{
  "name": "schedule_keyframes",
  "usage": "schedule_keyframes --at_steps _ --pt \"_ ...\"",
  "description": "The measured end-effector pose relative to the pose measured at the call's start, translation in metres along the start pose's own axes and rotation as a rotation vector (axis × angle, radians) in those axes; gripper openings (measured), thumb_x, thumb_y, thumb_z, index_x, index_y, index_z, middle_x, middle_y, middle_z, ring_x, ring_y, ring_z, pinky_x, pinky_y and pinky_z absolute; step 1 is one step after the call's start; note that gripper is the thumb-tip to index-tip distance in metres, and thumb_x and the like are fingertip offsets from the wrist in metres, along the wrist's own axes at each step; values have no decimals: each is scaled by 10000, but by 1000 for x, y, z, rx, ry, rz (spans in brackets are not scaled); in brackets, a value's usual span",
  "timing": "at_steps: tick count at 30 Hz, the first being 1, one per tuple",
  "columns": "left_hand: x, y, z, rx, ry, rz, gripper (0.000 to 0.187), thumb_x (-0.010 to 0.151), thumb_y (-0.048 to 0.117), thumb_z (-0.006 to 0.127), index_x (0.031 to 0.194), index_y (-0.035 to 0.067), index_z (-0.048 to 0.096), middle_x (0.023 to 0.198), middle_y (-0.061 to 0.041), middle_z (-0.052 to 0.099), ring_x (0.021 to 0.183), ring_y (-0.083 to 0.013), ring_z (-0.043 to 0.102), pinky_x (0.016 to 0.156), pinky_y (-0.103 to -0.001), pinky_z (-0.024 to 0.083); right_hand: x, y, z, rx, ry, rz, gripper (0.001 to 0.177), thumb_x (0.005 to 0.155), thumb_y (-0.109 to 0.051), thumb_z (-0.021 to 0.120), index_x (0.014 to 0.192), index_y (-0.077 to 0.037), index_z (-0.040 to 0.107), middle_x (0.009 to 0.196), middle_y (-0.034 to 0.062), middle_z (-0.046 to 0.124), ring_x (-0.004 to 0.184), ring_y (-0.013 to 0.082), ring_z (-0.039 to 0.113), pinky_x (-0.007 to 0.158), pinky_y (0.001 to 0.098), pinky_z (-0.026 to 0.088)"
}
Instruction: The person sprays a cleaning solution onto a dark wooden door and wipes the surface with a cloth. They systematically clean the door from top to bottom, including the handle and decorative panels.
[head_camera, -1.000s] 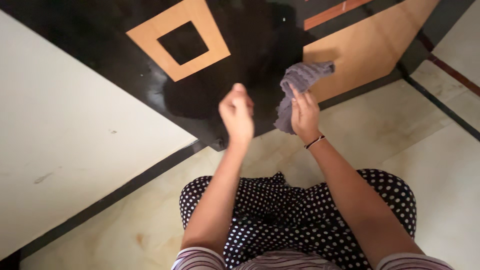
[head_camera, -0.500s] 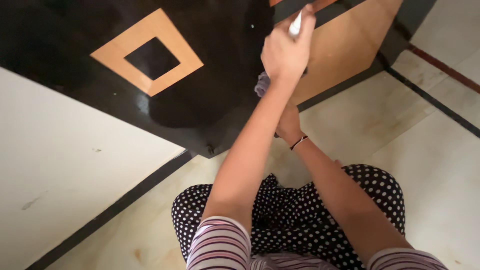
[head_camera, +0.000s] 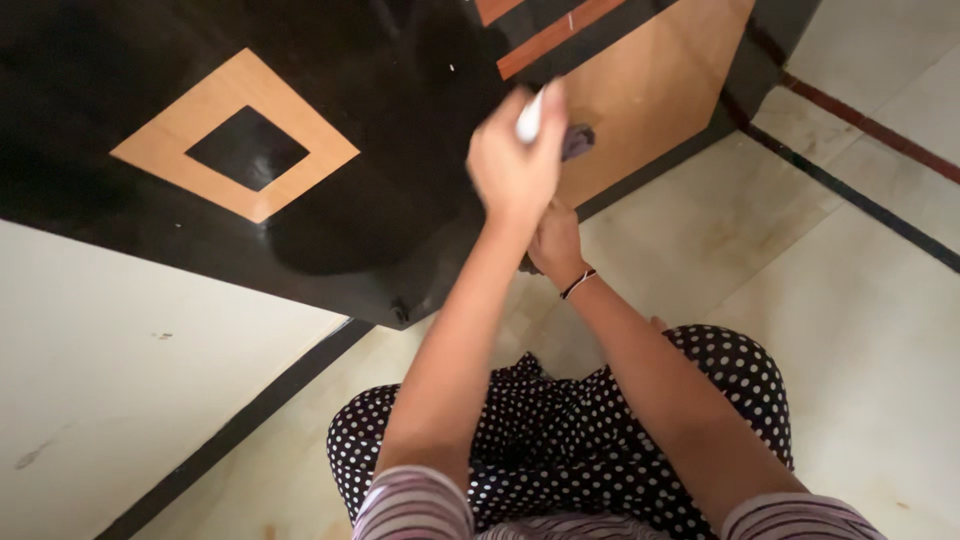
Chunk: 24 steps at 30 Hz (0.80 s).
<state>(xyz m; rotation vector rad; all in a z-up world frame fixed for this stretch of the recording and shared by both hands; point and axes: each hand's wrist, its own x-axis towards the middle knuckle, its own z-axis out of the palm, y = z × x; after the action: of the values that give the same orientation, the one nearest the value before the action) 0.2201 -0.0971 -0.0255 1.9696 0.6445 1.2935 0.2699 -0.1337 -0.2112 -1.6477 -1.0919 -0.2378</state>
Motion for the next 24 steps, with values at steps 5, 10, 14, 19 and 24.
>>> schedule_keyframes --at_steps 5,10,14,19,24 --pt "-51 -84 -65 -10 11 -62 443 997 410 638 795 17 612 619 -116 495 591 -209 481 557 -354 436 6 10 -10 112 234 -14 380 1160 -189 444 1484 -17 546 1485 191 600 1401 351 575 1180 398 430" --pt "-75 -160 -166 -256 -58 -112 466 1091 409 448 831 49 588 730 6 569 694 -80 515 634 -257 421 22 63 -12 443 462 220 522 1144 -312 482 1550 16 453 1582 141 493 1475 253 453 1253 368 312" --pt "-97 -194 -214 -284 -66 -187 240 1069 255 564 943 51 593 800 17 548 749 -66 485 666 -240 408 43 87 -35 395 485 156 528 1151 -309 488 1563 16 428 1623 159 442 1521 276 390 1283 382 253" --pt "-127 -234 -205 -468 -10 -270 127 997 97 682 1070 56 587 920 45 584 826 -49 533 729 -215 459 99 43 -58 329 516 -59 488 1193 -256 443 1602 9 402 1685 139 406 1581 267 375 1337 381 251" --pt "-149 -261 -188 -525 11 -351 113 993 98 680 1046 53 591 880 40 587 786 -52 519 678 -209 439 151 -25 -41 274 526 -194 433 1243 -193 449 1604 38 391 1665 164 425 1567 285 393 1324 388 292"
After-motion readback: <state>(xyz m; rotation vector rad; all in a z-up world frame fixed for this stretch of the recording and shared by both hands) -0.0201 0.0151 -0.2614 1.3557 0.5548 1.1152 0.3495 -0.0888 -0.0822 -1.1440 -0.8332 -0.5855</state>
